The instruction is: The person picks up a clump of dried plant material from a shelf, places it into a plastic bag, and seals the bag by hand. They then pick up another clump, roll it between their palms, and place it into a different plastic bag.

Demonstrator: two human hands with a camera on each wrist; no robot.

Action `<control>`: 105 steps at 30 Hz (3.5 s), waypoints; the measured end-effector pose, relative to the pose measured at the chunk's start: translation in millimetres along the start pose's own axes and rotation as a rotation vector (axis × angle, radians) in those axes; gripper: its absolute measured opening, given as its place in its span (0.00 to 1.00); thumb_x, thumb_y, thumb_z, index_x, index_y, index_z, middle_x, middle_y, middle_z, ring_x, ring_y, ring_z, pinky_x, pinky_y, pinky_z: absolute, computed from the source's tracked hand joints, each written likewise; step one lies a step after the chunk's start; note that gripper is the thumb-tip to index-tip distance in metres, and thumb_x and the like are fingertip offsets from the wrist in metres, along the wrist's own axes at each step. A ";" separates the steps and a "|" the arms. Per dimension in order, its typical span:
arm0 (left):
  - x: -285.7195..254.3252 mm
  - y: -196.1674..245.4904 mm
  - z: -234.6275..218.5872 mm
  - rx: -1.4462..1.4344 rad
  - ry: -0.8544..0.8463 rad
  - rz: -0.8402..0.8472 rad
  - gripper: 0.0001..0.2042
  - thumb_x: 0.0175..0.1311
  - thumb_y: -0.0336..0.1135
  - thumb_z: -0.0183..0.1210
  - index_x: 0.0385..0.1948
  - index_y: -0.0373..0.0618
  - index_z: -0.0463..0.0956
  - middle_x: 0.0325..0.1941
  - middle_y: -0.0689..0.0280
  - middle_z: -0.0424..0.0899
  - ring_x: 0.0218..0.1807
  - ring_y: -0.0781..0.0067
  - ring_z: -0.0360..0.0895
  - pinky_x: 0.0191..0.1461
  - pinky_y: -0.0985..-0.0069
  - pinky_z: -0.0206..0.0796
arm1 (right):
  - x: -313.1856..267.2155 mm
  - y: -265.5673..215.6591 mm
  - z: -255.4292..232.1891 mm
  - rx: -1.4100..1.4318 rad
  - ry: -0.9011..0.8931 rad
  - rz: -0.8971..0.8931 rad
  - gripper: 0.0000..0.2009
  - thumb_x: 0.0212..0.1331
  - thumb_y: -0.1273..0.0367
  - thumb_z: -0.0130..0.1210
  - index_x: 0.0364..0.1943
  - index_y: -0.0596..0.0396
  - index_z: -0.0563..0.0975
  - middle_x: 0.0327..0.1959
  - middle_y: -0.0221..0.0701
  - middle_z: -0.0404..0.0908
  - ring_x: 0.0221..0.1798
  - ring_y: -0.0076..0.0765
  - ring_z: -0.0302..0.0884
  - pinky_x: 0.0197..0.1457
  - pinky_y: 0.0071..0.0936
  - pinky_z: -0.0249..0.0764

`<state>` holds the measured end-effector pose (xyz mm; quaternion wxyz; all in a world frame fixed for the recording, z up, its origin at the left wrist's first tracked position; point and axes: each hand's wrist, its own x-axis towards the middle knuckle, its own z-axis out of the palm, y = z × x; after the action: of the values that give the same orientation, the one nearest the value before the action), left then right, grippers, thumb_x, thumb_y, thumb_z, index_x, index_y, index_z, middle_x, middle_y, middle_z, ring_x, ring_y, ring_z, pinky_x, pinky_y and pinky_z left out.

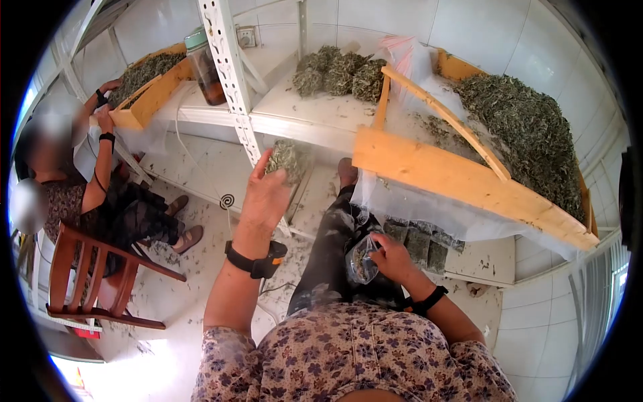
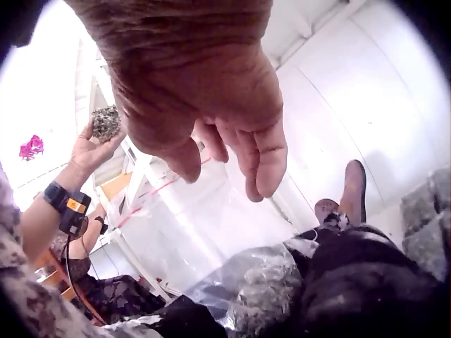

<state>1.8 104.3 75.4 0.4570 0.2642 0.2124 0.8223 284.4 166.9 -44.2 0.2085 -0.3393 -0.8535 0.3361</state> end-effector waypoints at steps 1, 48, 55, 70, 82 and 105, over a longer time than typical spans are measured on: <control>-5.2 -1.3 -1.9 -0.044 -0.003 -0.023 0.27 0.50 0.24 0.58 0.54 0.36 0.61 0.50 0.56 0.73 0.54 0.58 0.71 0.64 0.59 0.60 | 0.3 -6.1 -2.9 -0.043 0.028 -0.048 0.22 0.49 0.67 0.57 0.50 0.56 0.69 0.45 0.44 0.74 0.37 0.48 0.76 0.40 0.37 0.73; -99.1 -17.6 -32.1 -0.279 0.372 -0.269 0.25 0.66 0.53 0.37 0.55 0.42 0.61 0.52 0.61 0.70 0.55 0.64 0.67 0.57 0.68 0.61 | 86.4 -185.9 76.9 0.042 -0.011 -0.955 0.21 0.58 0.59 0.46 0.52 0.57 0.69 0.54 0.43 0.69 0.59 0.52 0.64 0.62 0.47 0.54; -98.1 -33.7 -46.5 0.011 0.239 -0.157 0.23 0.67 0.50 0.37 0.54 0.43 0.62 0.49 0.61 0.71 0.52 0.68 0.69 0.54 0.73 0.63 | 95.3 -187.4 79.0 -0.075 0.004 -0.984 0.19 0.57 0.61 0.44 0.49 0.56 0.71 0.55 0.42 0.68 0.61 0.52 0.59 0.61 0.51 0.47; -100.2 -22.2 -43.0 -0.379 0.508 -0.210 0.29 0.65 0.58 0.38 0.56 0.41 0.59 0.55 0.58 0.67 0.58 0.61 0.65 0.59 0.65 0.60 | 92.0 -179.0 89.4 0.327 0.133 -0.909 0.15 0.54 0.78 0.45 0.47 0.58 0.72 0.43 0.42 0.75 0.41 0.48 0.74 0.43 0.31 0.71; -108.7 -10.7 -17.6 -0.368 0.284 -0.178 0.23 0.68 0.50 0.36 0.53 0.41 0.63 0.53 0.54 0.68 0.53 0.58 0.70 0.56 0.64 0.65 | 73.8 -203.6 79.6 0.377 0.170 -0.889 0.17 0.57 0.73 0.46 0.52 0.57 0.69 0.52 0.45 0.70 0.51 0.48 0.70 0.54 0.37 0.66; -102.7 -27.5 -60.7 -0.329 0.315 -0.207 0.16 0.69 0.40 0.37 0.51 0.41 0.63 0.42 0.61 0.75 0.44 0.69 0.74 0.46 0.77 0.69 | 78.4 -200.3 80.5 0.254 0.124 -0.898 0.14 0.52 0.73 0.49 0.45 0.58 0.73 0.53 0.43 0.70 0.57 0.48 0.66 0.56 0.40 0.64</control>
<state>26.6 22.6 -12.3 0.5370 0.0315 0.1701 0.8257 95.9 79.6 53.8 0.4237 0.0722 -0.8539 0.2936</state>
